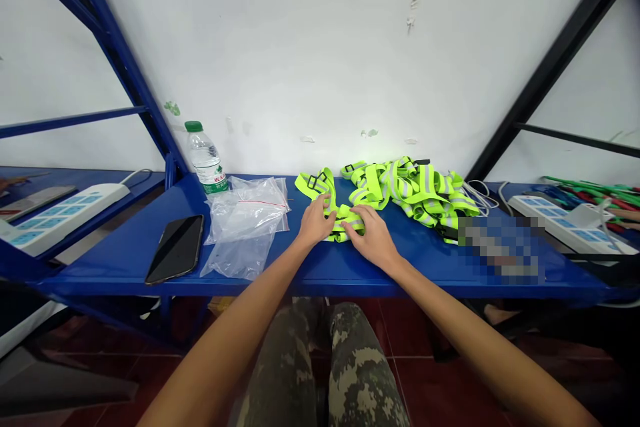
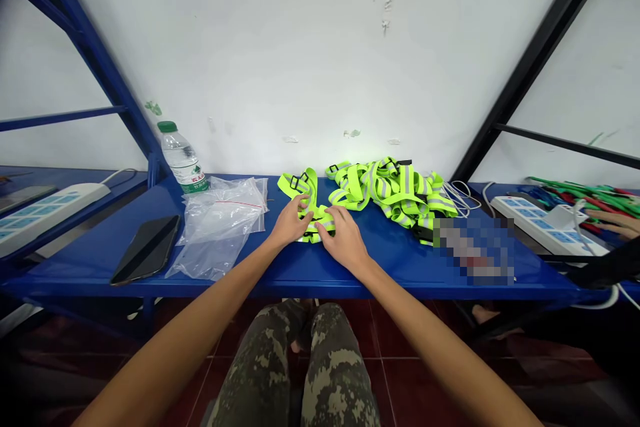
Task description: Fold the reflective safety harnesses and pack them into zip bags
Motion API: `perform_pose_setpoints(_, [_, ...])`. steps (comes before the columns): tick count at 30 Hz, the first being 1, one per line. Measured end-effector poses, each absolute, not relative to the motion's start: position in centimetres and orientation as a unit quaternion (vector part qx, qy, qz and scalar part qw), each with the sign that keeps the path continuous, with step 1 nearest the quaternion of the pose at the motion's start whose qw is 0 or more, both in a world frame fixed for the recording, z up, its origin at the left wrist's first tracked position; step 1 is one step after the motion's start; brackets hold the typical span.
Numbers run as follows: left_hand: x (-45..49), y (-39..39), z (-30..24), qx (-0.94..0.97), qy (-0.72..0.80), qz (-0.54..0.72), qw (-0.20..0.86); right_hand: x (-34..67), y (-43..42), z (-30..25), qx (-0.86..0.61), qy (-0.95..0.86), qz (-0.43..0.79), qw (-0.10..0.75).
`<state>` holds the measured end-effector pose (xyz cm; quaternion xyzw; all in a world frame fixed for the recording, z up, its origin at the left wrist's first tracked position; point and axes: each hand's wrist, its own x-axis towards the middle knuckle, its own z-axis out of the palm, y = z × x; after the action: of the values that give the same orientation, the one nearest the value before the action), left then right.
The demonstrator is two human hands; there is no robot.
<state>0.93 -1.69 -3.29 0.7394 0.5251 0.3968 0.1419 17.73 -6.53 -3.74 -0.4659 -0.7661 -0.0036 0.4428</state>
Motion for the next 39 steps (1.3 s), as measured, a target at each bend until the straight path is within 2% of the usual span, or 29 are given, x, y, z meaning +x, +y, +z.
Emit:
perform_pose_setpoints(4, [1.1,-1.5,-3.5,0.727,0.542,0.382,0.181,17.8,-7.1,-3.5,-0.493,-0.749,-0.036,0.442])
perform_pose_setpoints(8, [1.3,-1.6,-3.3,0.723,0.561,0.365,0.172,18.1,-7.3,-3.6,-0.488,-0.761,-0.087,0.418])
perform_pose_setpoints(16, [1.1,-1.7,-2.9,0.738,0.547,0.352,0.180,19.8,-6.7,-3.0,-0.421,-0.847,0.059,0.318])
perform_pose_setpoints(19, [1.0,-1.4,-2.9,0.746,0.534,0.343,0.202,20.0,-6.0,-2.9,-0.394,-0.862,0.086,0.306])
perform_pose_setpoints(30, [1.3,-1.0,-2.9,0.745,0.520,0.337,0.247,18.8,-5.4,-3.2,-0.345,-0.893,0.021,0.290])
perform_pose_setpoints(33, [1.4,-1.5,-2.7,0.729,0.514,0.374,0.256,18.7,-5.0,-3.2,-0.348,-0.892,0.024,0.288])
perform_pose_setpoints(39, [1.8,-3.2,-2.0,0.644,0.564,0.498,0.138,18.4,-3.8,-2.3,-0.384,-0.865,0.098,0.307])
